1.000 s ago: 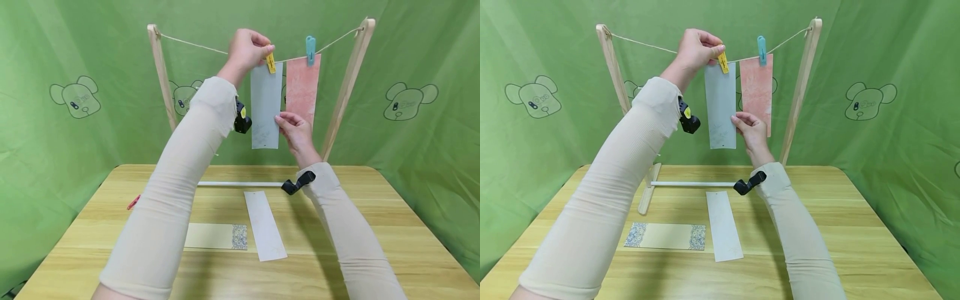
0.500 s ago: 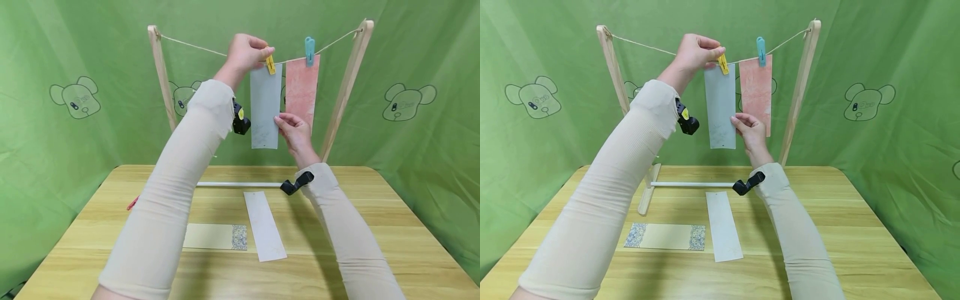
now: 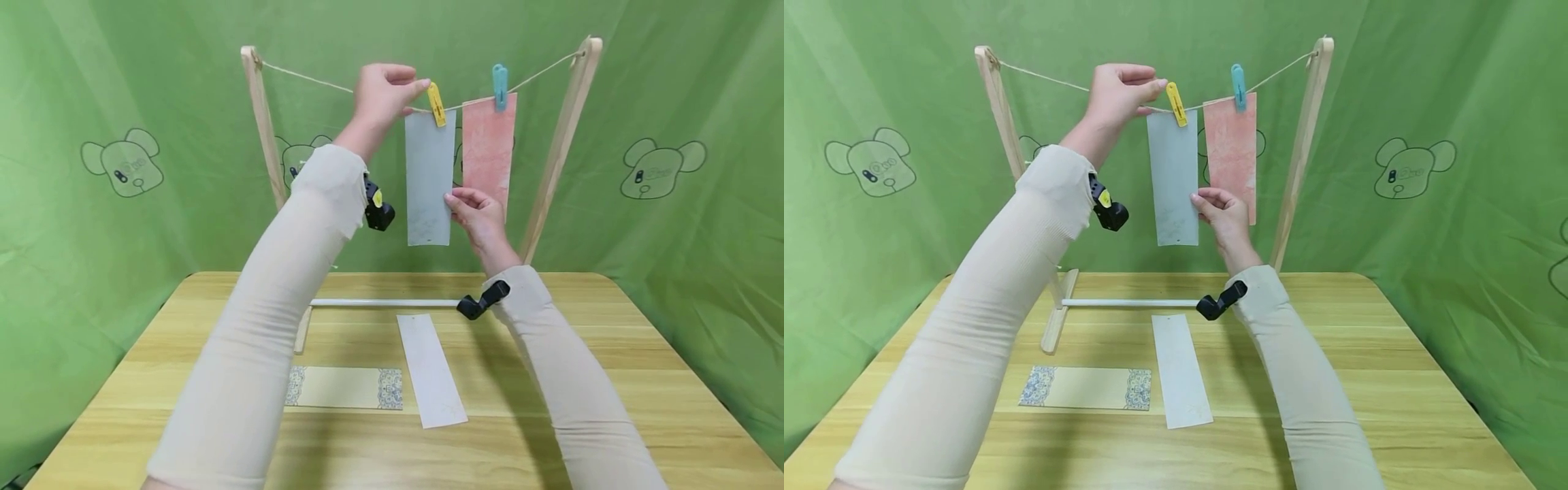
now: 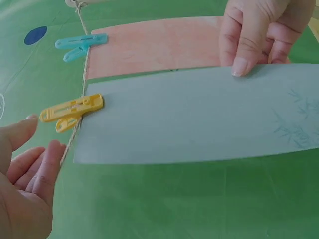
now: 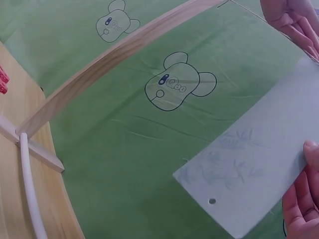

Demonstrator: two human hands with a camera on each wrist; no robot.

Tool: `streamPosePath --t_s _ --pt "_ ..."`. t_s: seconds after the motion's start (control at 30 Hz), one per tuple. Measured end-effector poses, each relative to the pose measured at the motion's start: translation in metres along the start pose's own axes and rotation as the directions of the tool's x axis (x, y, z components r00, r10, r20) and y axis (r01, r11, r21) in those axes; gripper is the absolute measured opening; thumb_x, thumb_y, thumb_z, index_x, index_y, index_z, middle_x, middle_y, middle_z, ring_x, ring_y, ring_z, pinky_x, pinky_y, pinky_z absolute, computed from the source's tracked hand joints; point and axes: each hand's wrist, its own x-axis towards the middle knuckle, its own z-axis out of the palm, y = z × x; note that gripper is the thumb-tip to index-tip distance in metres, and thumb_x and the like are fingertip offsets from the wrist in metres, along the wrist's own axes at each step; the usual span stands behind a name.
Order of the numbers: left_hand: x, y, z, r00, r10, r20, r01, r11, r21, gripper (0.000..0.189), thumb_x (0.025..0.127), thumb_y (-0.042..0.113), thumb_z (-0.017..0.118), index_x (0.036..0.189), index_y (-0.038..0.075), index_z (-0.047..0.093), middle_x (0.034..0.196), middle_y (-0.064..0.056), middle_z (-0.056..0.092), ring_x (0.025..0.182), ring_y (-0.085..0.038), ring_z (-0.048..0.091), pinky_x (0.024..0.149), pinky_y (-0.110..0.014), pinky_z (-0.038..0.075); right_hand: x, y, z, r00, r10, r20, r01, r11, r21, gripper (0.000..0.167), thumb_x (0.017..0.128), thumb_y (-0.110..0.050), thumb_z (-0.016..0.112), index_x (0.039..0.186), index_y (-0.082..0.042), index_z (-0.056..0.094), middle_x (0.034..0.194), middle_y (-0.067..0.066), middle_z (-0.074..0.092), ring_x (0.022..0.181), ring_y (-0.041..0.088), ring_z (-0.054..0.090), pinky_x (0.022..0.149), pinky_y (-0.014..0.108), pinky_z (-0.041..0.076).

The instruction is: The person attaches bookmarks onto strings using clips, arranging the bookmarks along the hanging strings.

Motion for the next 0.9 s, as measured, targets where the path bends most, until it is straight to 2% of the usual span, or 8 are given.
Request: streamPosePath --t_s 0.1,0.2,0.53,0.7,0.8,0.9 --pt "-0.002 -0.004 -0.007 0.999 0.021 -0.024 -0.023 0.999 -0.045 0.043 0.081 0.013 0.075 0.122 0.008 0.061 0.117 -0.001 0.065 0.101 -0.009 0.062 0.076 -0.016 0.054 0.000 0.002 -0.001 1.000 0.016 0.015 -0.016 1.000 -0.026 0.011 0.079 -0.003 0.074 0.081 -0.013 0.070 0.075 -0.002 0.068 0.063 0.007 0.059 0.063 0.017 0.053" --pt "-0.005 -0.008 -0.012 0.999 0.025 -0.021 -0.027 0.996 -0.086 0.044 0.080 0.012 0.075 0.122 0.007 0.061 0.115 -0.001 0.066 0.100 -0.009 0.063 0.078 -0.018 0.054 -0.001 0.005 -0.004 0.999 0.035 0.026 -0.035 0.999 -0.018 0.010 0.079 -0.004 0.075 0.083 -0.012 0.070 0.076 -0.001 0.068 0.065 0.009 0.060 0.065 0.017 0.053" --pt "-0.024 -0.029 -0.034 0.999 0.028 -0.035 -0.033 0.987 -0.155 0.039 0.080 0.009 0.075 0.118 0.007 0.064 0.110 -0.003 0.068 0.098 -0.012 0.063 0.081 -0.023 0.055 -0.008 0.021 -0.027 0.996 0.071 0.059 -0.067 0.995 -0.079 0.008 0.081 -0.006 0.073 0.084 -0.013 0.069 0.079 -0.002 0.067 0.072 0.009 0.060 0.072 0.017 0.053" --pt "-0.043 -0.051 -0.046 0.998 0.065 0.014 -0.063 0.991 -0.120 0.036 0.083 0.011 0.072 0.118 0.007 0.063 0.113 -0.005 0.067 0.103 -0.016 0.062 0.085 -0.024 0.053 -0.018 0.024 -0.036 0.994 0.090 0.064 -0.080 0.985 -0.151 0.007 0.082 -0.010 0.073 0.085 -0.015 0.069 0.081 -0.003 0.066 0.075 0.009 0.060 0.076 0.019 0.053" --pt "-0.059 -0.070 -0.052 0.995 0.087 0.055 -0.081 0.993 -0.090 0.037 0.085 0.012 0.070 0.120 0.006 0.061 0.115 -0.006 0.066 0.104 -0.018 0.062 0.086 -0.025 0.053 -0.025 0.026 -0.041 0.990 0.118 0.072 -0.101 0.974 -0.203 0.008 0.082 -0.013 0.074 0.087 -0.016 0.068 0.083 -0.003 0.066 0.076 0.009 0.060 0.080 0.021 0.053" --pt "-0.077 -0.089 -0.059 0.992 0.110 0.067 -0.106 0.992 -0.067 0.037 0.086 0.012 0.068 0.121 0.003 0.060 0.117 -0.008 0.065 0.103 -0.018 0.063 0.086 -0.026 0.054 -0.033 0.030 -0.045 0.987 0.139 0.078 -0.115 0.960 -0.254 0.008 0.082 -0.017 0.074 0.087 -0.018 0.068 0.083 -0.005 0.067 0.078 0.009 0.061 0.080 0.022 0.054"
